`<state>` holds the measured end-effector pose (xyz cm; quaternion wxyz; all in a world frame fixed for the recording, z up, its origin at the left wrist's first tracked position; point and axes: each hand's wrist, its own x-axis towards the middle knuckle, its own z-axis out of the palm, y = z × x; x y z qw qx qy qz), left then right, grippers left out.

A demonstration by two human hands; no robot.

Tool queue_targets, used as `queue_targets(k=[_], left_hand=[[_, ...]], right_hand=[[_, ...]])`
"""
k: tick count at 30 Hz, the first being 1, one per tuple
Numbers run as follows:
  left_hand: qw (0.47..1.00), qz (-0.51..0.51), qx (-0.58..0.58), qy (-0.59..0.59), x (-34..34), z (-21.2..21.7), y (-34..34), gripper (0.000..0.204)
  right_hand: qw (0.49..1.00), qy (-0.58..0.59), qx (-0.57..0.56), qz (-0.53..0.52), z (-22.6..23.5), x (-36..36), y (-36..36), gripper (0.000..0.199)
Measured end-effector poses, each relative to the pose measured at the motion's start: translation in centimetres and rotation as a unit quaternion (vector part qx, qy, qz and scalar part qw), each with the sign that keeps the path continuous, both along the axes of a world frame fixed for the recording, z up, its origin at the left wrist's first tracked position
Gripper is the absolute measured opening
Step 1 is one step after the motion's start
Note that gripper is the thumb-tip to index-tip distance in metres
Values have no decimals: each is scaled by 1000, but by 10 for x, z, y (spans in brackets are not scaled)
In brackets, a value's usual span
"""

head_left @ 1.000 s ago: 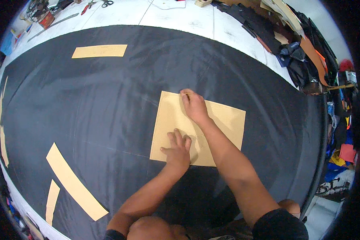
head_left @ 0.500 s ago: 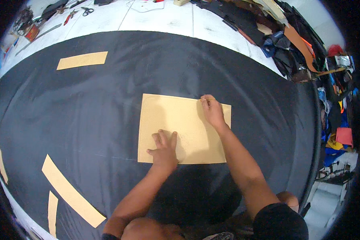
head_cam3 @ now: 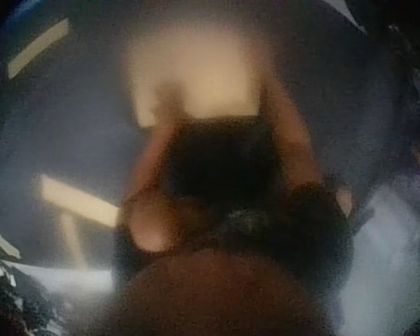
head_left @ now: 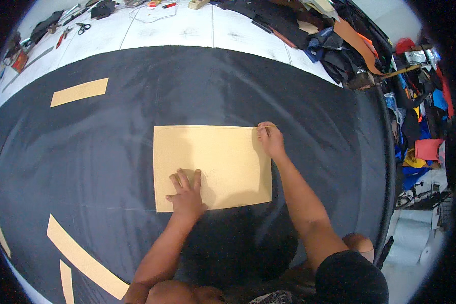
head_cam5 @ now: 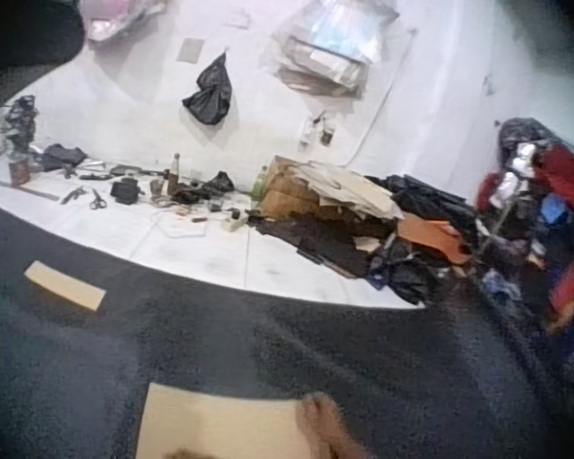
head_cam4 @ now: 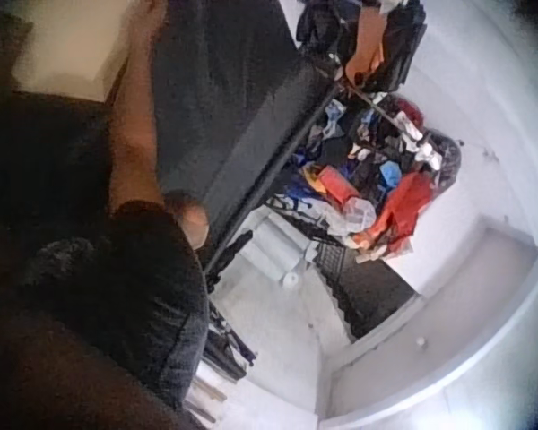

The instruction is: The person places rectangular paper templates on a large black fabric surface and uses a pencil to trace their outlines. The person repeats this process for several templates, moving them to different positions on the fabric.

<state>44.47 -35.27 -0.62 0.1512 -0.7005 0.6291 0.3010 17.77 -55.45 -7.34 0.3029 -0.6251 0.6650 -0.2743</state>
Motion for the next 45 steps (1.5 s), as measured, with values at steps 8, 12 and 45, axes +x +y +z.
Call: queue_targets(k=[8,12,45], left_hand=[[1000,1,3,4,0,2,-1,115],[1000,6,3,12,0,0,-1,116],[999,-28,-42,-17,2,-8,6,120]], right_hand=[[997,8,1,80,-19,-11,-9,21],[999,-32,22,-5,-11,-28,-9,19],[983,135,-111,-61,1,-21,50,25]])
